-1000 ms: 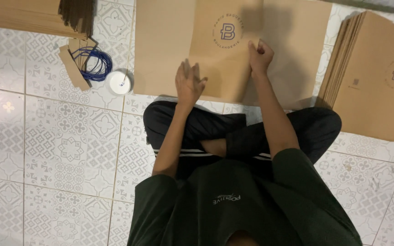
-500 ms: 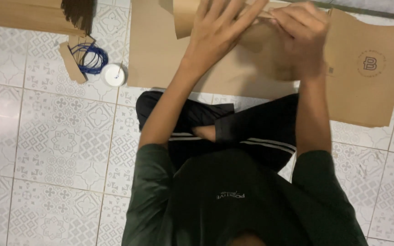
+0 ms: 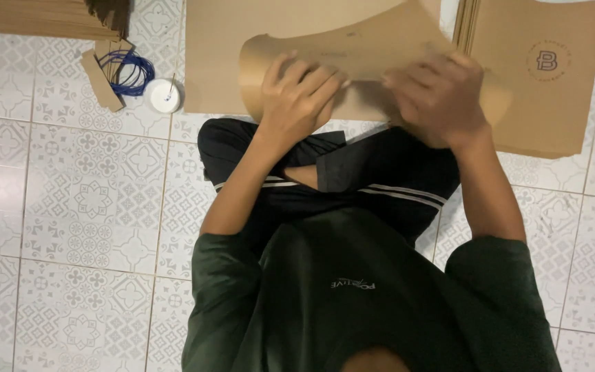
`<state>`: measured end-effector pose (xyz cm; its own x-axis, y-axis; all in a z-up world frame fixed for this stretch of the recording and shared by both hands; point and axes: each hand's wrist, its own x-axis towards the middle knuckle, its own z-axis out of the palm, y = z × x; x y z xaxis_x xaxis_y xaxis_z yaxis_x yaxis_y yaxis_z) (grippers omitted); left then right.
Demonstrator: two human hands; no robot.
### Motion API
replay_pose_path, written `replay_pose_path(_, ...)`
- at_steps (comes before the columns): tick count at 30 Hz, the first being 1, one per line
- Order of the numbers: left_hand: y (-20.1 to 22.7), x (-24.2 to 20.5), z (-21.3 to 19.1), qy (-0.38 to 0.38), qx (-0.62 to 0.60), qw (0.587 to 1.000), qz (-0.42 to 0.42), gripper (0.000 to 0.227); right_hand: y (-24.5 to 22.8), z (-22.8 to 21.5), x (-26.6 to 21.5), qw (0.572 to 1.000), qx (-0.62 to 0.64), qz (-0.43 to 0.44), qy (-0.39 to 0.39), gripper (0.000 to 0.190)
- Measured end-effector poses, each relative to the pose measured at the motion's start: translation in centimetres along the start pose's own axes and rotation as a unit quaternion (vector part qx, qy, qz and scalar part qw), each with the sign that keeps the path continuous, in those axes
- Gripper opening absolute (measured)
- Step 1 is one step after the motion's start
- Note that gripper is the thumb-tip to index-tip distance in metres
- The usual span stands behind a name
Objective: Assembling and gluing paper bags by hand on the floor.
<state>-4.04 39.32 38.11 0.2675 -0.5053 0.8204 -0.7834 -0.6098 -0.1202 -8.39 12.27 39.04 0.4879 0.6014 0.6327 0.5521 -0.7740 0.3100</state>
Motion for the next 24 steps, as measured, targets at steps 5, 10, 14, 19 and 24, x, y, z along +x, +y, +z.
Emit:
replay_pose_path(5,0.5,-5.1,-1.1,-0.026,-0.025,0.998,-0.057,0.015,-1.3,-0.3,-4.4,0.997,0.048,0.033,0.042,0.026)
replay_pose_path(10,0.5,-8.0,-1.4,-0.044,-0.048,0.993,-0.098,0.021,-1.6,-0.6,-8.6,0.986,0.108,0.129,0.008,0.033)
replay_pose_path(14,0.9,-7.7,-1.5,-0.049,-0.063,0.989,-0.121,0.026,-0.1,0.7,-12.6,0.984,0.073,0.158,-0.045,0.032)
replay_pose_path(19,0.3,-7.6,-1.2,-0.045,-0.066,0.985,-0.153,0.031,2.5,1.5,-16.5,0.976,0.077,0.193,-0.059,0.030)
replay_pose_path(24,0.7,-7.0,-1.0,-0.073,-0.077,0.982,-0.154,0.034,3.8,3.3,-18.8,0.962,0.171,0.212,-0.031,0.013)
